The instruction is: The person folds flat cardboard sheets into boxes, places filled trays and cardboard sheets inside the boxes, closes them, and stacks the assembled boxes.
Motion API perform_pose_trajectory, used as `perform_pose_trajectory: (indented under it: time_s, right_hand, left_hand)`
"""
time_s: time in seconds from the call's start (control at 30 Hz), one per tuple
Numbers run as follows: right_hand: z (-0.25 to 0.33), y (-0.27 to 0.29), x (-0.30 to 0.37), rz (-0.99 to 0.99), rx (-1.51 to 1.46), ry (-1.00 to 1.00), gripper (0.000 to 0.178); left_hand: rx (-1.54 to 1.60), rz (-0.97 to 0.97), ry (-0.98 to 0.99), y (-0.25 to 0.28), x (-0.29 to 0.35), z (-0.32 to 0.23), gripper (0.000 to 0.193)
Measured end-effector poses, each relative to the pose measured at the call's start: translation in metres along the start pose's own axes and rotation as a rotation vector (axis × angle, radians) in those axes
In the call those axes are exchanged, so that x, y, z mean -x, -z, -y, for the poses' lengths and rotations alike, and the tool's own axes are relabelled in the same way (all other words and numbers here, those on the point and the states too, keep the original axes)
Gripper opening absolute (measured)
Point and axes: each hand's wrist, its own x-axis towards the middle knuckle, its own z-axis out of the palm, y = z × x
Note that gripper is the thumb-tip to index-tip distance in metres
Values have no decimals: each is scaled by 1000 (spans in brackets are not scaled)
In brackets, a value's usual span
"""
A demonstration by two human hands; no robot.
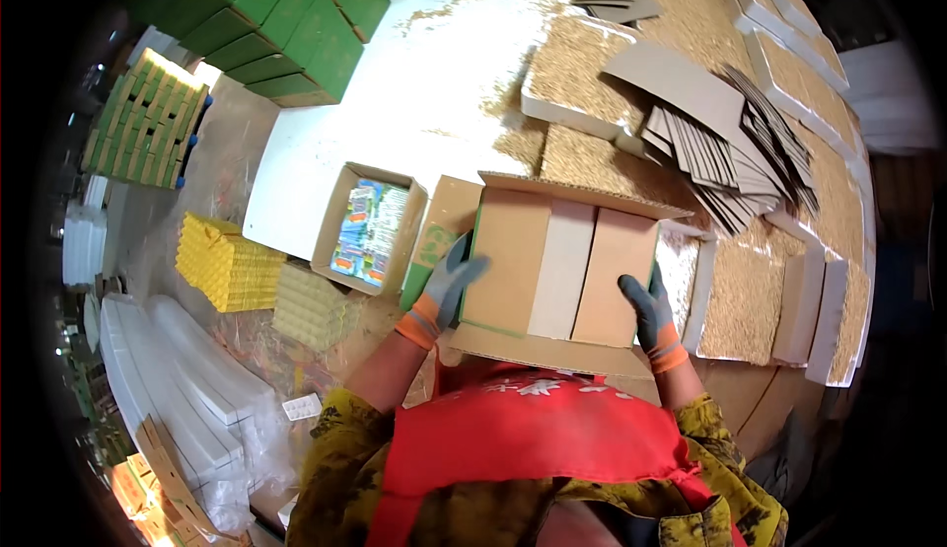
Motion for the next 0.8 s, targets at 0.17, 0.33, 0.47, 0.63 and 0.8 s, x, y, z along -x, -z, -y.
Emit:
perform_pose_trajectory:
  time_s: [0.17, 0.33, 0.47, 0.63, 0.8]
  right_hand:
    - [40, -91, -65, 94, -203, 117, 57]
    - [45, -166, -178, 79, -310, 161, 58]
    - [17, -242, -247, 8, -358, 212, 69]
    - [-72, -281, -325, -157, -21, 89, 93]
    - [-48, -231, -225, 67, 169, 271, 77]
  left_hand:
    - [236, -188, -321, 75, -24, 80, 47]
    - [-296, -434, -94, 75, -13, 53, 56]
    - [-830, -345, -275, 58, -10, 62, 69]
    - [-1169, -227, -213, 45, -17, 74, 77]
    - [-1150, -273, -208, 46, -22, 79, 84]
